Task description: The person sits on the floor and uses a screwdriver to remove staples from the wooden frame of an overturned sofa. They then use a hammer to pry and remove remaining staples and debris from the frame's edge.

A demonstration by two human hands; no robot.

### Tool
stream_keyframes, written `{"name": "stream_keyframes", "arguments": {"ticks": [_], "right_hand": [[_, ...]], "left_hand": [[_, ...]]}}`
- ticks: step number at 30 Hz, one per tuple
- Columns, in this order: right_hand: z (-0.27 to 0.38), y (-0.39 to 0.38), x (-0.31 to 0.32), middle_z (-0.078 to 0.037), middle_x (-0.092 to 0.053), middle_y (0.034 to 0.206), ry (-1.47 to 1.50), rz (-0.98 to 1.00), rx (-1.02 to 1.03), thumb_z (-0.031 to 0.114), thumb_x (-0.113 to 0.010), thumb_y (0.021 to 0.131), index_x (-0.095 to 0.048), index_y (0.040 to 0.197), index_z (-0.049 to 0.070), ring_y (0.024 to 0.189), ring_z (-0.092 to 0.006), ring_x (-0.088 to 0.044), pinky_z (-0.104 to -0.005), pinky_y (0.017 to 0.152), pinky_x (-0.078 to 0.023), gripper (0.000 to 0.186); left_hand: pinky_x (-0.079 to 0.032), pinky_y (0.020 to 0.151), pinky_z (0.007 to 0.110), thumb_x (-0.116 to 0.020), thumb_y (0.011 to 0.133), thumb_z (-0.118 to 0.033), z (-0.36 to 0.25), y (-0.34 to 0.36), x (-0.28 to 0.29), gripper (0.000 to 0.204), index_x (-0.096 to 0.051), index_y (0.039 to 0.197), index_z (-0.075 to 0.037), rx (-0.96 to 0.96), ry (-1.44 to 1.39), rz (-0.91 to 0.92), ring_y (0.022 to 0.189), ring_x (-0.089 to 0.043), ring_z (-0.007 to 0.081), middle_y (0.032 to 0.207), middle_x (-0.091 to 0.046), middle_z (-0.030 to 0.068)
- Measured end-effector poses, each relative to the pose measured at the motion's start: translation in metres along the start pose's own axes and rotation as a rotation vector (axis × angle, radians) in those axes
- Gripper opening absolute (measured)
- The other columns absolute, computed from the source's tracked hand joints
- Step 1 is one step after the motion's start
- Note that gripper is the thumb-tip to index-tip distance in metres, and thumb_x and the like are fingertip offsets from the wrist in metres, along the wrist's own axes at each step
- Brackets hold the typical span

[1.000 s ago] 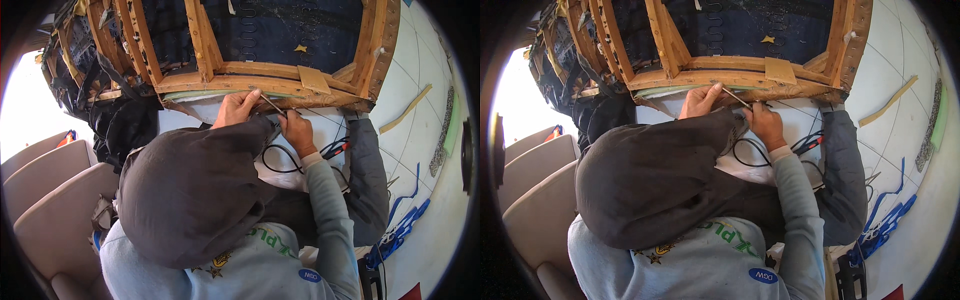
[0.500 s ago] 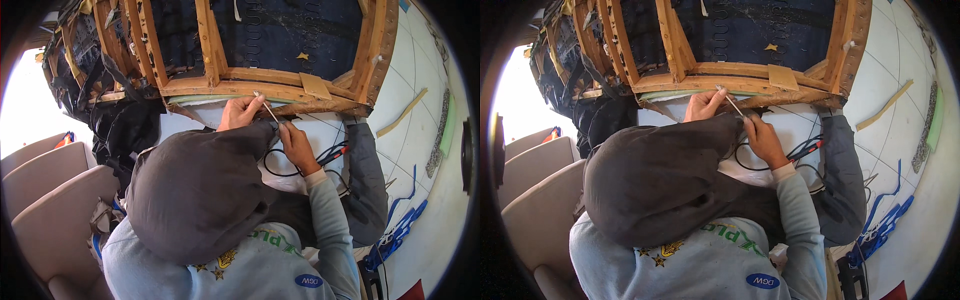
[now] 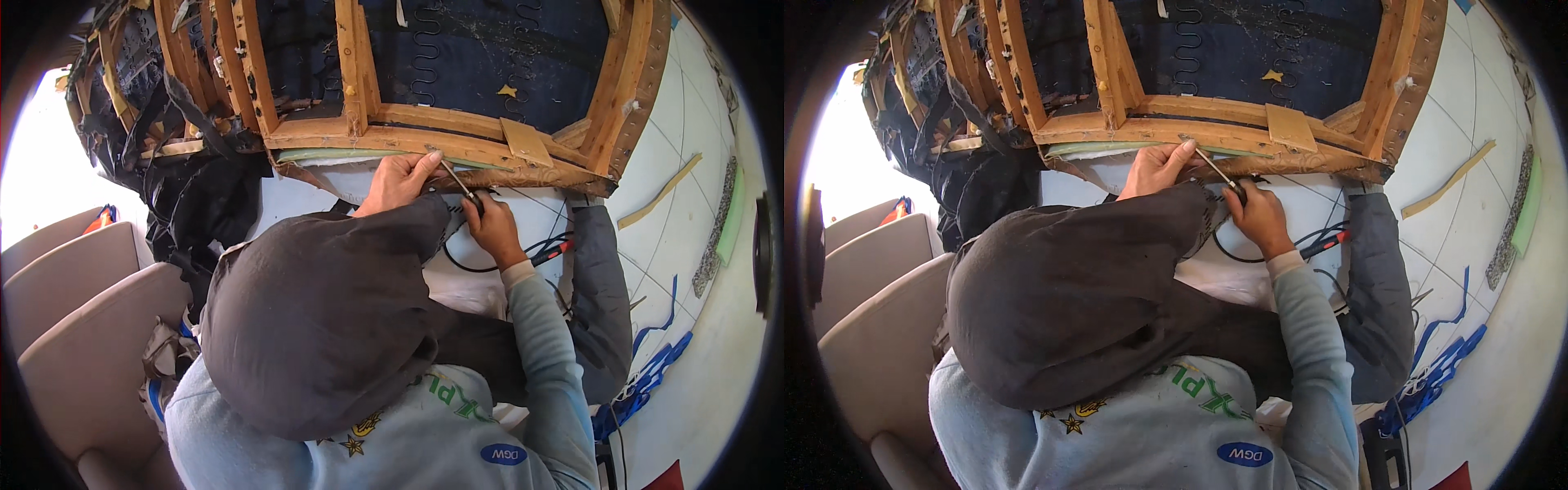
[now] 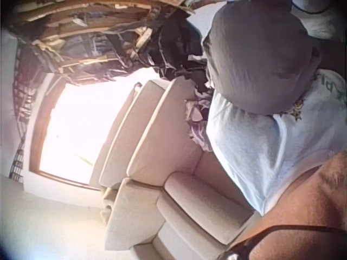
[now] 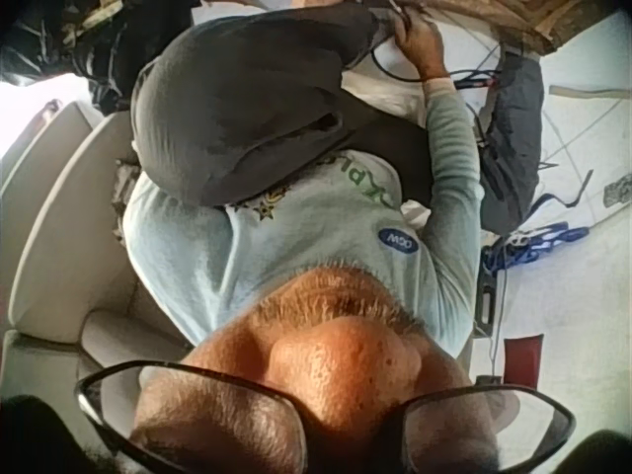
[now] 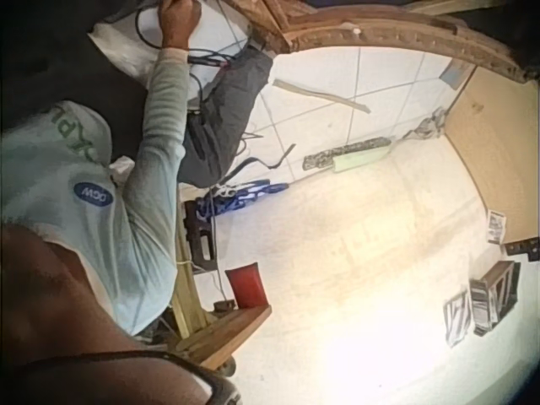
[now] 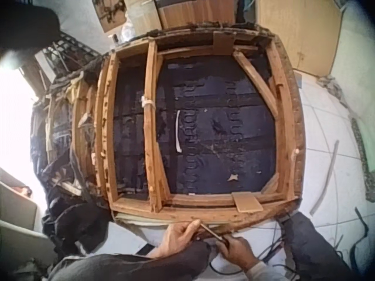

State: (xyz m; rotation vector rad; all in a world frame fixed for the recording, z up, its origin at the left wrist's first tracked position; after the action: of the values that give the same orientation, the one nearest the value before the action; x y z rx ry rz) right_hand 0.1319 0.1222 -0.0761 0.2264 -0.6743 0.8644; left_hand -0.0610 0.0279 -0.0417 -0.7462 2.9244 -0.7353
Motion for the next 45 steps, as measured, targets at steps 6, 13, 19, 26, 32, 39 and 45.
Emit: {"name": "stream_keyframes", "arguments": {"ticks": [6, 13, 19, 26, 32, 39, 45], "right_hand": [[-0.029, 0.002, -0.017, -0.016, -0.073, 0.07, -0.343, -0.308, 0.161, 0.054, -0.078, 0.097, -0.071, 0.099, 0.009, 0.061, -0.0382, -0.073, -0.0483, 0.054, -0.058, 0.046], [-0.029, 0.033, -0.008, -0.013, -0.08, 0.101, -0.511, -0.475, 0.288, 0.061, -0.079, 0.092, -0.079, 0.119, 0.012, 0.085, -0.0328, -0.078, -0.047, 0.072, -0.063, 0.056], [-0.018, 0.048, 0.021, -0.014, -0.076, 0.123, -0.482, -0.307, 0.41, 0.048, -0.082, 0.094, -0.077, 0.128, 0.014, 0.119, -0.0358, -0.07, -0.0529, 0.104, -0.053, 0.049], [-0.007, -0.03, 0.029, -0.015, -0.076, 0.08, -0.155, 0.031, 0.128, 0.041, -0.081, 0.098, -0.063, 0.095, 0.009, 0.067, -0.0364, -0.074, -0.0493, 0.059, -0.056, 0.036], [0.025, -0.045, 0.042, -0.021, -0.071, 0.08, 0.299, 0.078, -0.185, 0.029, -0.067, 0.11, -0.059, 0.113, 0.001, 0.07, -0.0419, -0.07, -0.0459, 0.065, -0.052, 0.029], [0.018, -0.05, 0.011, -0.023, -0.066, 0.08, 0.379, 0.134, -0.24, 0.031, -0.061, 0.113, -0.058, 0.111, 0.001, 0.07, -0.0388, -0.063, -0.0446, 0.069, -0.05, 0.031], [0.016, -0.056, -0.019, -0.019, -0.062, 0.08, 0.6, 0.17, -0.326, 0.033, -0.057, 0.115, -0.058, 0.11, 0.0, 0.068, -0.0271, -0.052, -0.0407, 0.069, -0.049, 0.034]], "left_hand": [[-0.059, 0.088, 0.031, -0.061, 0.115, -0.033, -0.004, 0.0, -0.014, 0.047, -0.077, 0.119, 0.011, -0.078, -0.126, -0.001, 0.098, -0.074, 0.0146, 0.108, -0.082, 0.0142], [-0.056, 0.09, 0.032, -0.059, 0.116, -0.033, 0.001, 0.001, -0.002, 0.046, -0.077, 0.122, 0.008, -0.106, -0.032, -0.052, 0.099, -0.071, 0.0138, 0.106, -0.082, 0.0107], [-0.052, 0.081, 0.03, -0.063, 0.114, -0.029, -0.009, -0.008, -0.002, 0.037, -0.079, 0.122, 0.004, -0.184, 0.035, -0.026, 0.087, -0.063, 0.0089, 0.095, -0.078, 0.0039], [-0.057, 0.088, 0.029, -0.067, 0.112, -0.022, -0.032, -0.029, 0.006, 0.03, -0.077, 0.124, 0.003, -0.155, -0.208, -0.008, 0.097, -0.074, 0.0136, 0.106, -0.083, 0.0109], [-0.058, 0.074, 0.034, -0.069, 0.11, -0.025, -0.093, -0.017, 0.038, 0.031, -0.076, 0.121, 0.003, -0.38, -0.008, -0.163, 0.09, -0.075, 0.017, 0.113, -0.081, 0.0177], [-0.051, 0.061, 0.033, -0.078, 0.103, -0.038, -0.078, -0.028, 0.027, 0.042, -0.079, 0.113, 0.002, -0.082, 0.457, -0.016, 0.073, -0.068, 0.0114, 0.083, -0.077, 0.0114], [-0.051, 0.062, 0.03, -0.067, 0.111, -0.038, -0.036, -0.016, -0.012, 0.042, -0.079, 0.123, 0.001, 0.027, 0.185, 0.178, 0.071, -0.066, 0.009, 0.077, -0.071, 0.0056]]}}
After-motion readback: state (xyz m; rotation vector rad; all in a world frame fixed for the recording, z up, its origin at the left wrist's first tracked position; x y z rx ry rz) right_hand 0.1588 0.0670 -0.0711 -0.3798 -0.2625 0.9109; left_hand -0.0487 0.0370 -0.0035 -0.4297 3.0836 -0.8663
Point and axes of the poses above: each hand's wrist, its own y-axis towards the middle knuckle, its own x-axis out of the back of the hand, z = x × y, the point moved 7 cm from there along y, towards the middle knuckle
